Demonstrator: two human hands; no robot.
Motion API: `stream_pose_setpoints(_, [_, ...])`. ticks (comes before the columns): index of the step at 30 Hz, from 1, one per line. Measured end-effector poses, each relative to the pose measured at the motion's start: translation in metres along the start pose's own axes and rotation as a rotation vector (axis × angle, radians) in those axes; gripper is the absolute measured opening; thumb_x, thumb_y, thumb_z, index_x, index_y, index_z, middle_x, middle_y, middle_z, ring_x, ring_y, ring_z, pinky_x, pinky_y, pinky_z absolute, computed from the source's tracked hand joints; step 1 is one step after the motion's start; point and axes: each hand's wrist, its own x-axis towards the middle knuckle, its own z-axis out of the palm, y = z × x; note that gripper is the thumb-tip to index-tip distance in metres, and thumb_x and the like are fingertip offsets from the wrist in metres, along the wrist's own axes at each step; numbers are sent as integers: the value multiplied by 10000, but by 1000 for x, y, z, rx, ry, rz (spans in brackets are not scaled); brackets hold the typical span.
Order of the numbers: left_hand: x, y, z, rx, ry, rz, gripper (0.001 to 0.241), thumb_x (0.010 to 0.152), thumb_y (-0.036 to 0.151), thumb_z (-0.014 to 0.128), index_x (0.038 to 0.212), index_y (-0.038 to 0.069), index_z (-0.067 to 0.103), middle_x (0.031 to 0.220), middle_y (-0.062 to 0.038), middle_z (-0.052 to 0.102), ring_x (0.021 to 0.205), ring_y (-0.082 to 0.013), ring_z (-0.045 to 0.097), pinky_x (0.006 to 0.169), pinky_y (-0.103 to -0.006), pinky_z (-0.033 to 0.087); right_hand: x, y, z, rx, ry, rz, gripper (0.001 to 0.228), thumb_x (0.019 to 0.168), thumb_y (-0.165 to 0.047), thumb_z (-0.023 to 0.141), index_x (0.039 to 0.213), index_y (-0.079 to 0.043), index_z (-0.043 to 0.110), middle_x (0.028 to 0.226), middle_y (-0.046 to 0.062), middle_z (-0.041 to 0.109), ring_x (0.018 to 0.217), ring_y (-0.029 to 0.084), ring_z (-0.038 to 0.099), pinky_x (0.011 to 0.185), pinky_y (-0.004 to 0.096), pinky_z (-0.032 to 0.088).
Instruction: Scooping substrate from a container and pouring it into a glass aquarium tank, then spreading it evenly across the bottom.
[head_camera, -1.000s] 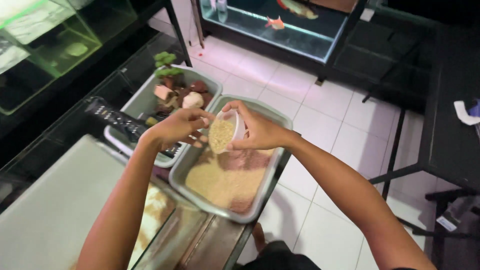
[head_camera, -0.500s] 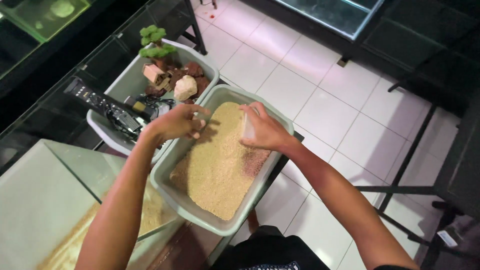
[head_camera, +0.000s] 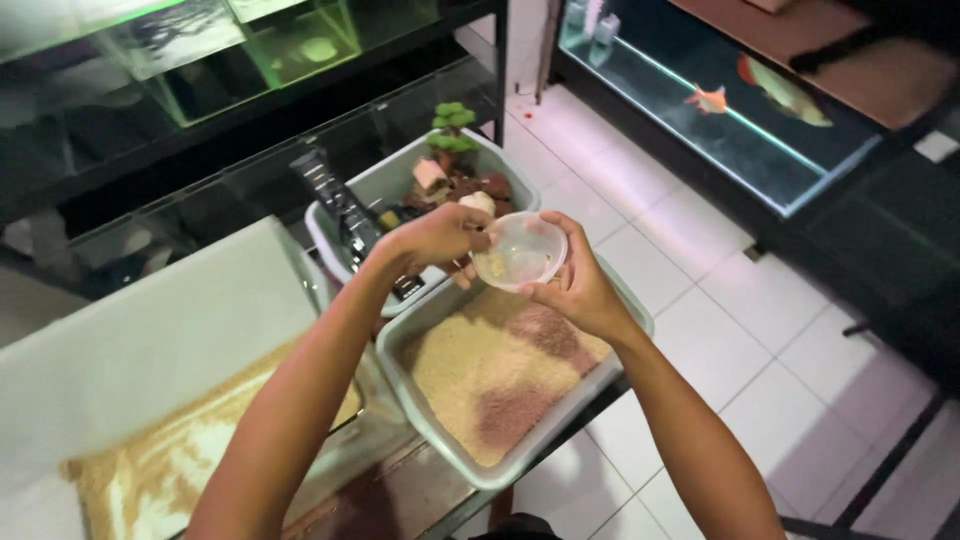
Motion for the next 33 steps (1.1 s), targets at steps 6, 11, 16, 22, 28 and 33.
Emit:
stream_pose_setpoints(6, [-92, 14, -49, -84, 145, 62, 381, 1078, 208, 613, 1396, 40, 735, 888, -99, 628, 578, -226, 750, 488, -387, 717, 30, -43, 69, -147, -190, -63, 1111, 810, -75, 969, 1664, -185, 267, 1669, 112, 391, 1293, 206, 631, 1064, 319, 640])
stream_pose_setpoints(11, [-189, -16, -101, -49, 251, 86, 349, 1026, 116, 683, 1354, 13, 747, 848, -107, 612, 593, -247, 761, 529, -383, 739, 52, -66, 148, -435, -434, -110, 1153, 784, -208, 1005, 1684, -175, 285, 1646, 185, 449, 1322, 316, 667, 1122, 472, 596])
stream_pose_setpoints(16, [-294, -73, -154, 71, 392, -16, 351, 1043, 90, 653, 1371, 4, 747, 883, -178, 630, 624, -266, 739, 551, -390, 719, 61, -87, 238, -686, -723, -145, 992, 904, -155, 883, 1691, -80, 284, 1521, 302, 594, 1229, 439, 706, 1069, 556, 593])
stream_pose_setpoints(22, [-358, -118, -201, 227, 467, -158, 289, 1025, 49, 653, 1270, -3, 799, 846, -276, 710, 606, -354, 784, 586, -443, 722, 92, -42, 307, -1159, -1170, -230, 709, 1049, -327, 727, 1590, 33, 443, 1492, 362, 580, 1299, 592, 646, 1088, 666, 557])
stream_pose_setpoints(28, [-372, -166, -238, 289, 467, -203, 276, 972, 93, 640, 1159, 93, 843, 728, -222, 768, 567, -297, 790, 582, -406, 717, 113, 103, 347, -1130, -1459, -276, 713, 1047, -381, 724, 1574, 26, 468, 1543, 323, 534, 1370, 573, 604, 1132, 614, 541])
stream_pose_setpoints(33, [-382, -192, -246, 404, 400, -363, 285, 962, 188, 651, 1152, 126, 854, 841, -185, 819, 684, -272, 814, 732, -414, 690, 115, 242, 386, -856, -1648, -280, 650, 1078, -353, 680, 1569, 36, 508, 1572, 320, 558, 1433, 554, 568, 1223, 574, 480])
